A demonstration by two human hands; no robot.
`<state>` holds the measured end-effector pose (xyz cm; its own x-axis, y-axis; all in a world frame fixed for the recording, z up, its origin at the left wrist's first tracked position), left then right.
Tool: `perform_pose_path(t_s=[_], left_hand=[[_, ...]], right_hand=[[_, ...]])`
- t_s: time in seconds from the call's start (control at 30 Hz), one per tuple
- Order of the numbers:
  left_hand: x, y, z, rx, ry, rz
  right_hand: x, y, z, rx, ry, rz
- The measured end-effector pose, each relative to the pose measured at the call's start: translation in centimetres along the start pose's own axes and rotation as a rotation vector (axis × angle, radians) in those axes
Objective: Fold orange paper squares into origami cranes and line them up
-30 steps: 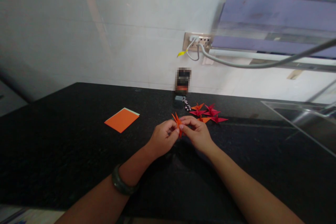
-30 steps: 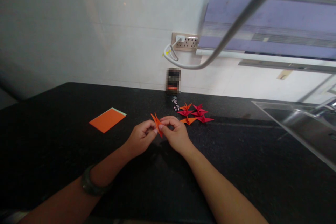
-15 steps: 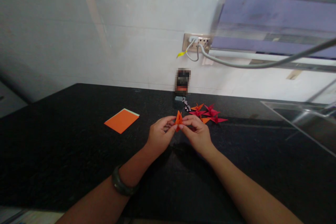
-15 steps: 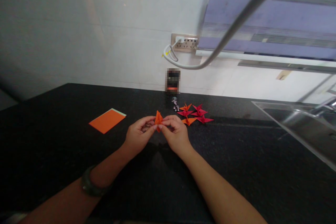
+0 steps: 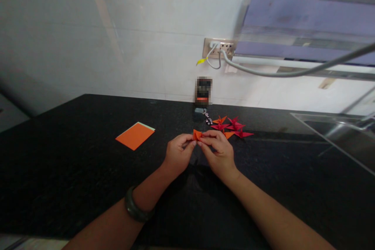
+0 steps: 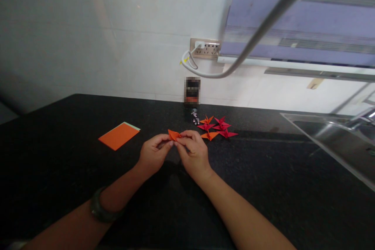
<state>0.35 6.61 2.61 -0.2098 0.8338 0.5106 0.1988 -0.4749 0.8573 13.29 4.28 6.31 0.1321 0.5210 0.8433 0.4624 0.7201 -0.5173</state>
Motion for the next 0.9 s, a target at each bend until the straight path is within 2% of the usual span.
perform_pose_path(t_s=[0.3,0.4,0.53,0.63,0.9], left_hand=[[0.3,1.2,-0.3,0.011,0.027,0.12],[0.1,1.1,-0.1,-0.051,-0.002,0.1],[0.0,0.9,0.5,-0.084,-0.074,0.044],[0.0,0.8,0.4,-0.065,-0.075,0.011],[0.2,0.6,0.1,-0.06,-0.044,-0.03]], right_hand=[[-0.1,-0.2,-0.1,-0.001,0.03,0.011],[-0.3,0.6,0.1,0.057,0.012,0.078],[-0.7,2.0,0.5,0.162,-0.007,0.253],[-0.9,2.6,0.8,0.208,-0.027,0.351],[-0.8,2.5,1.0,0.309,-0.034,0.378]])
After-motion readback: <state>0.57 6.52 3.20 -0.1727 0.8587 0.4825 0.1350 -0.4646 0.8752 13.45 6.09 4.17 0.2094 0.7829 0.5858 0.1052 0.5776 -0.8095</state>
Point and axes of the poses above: each hand's wrist, its own x-axis towards the middle knuckle, its own z-axis out of the palm, y = z × x, the point moved 7 cm from there along x, towards the middle knuckle, and after that the axes turned 14 degrees about y, right-handed, at the moved point
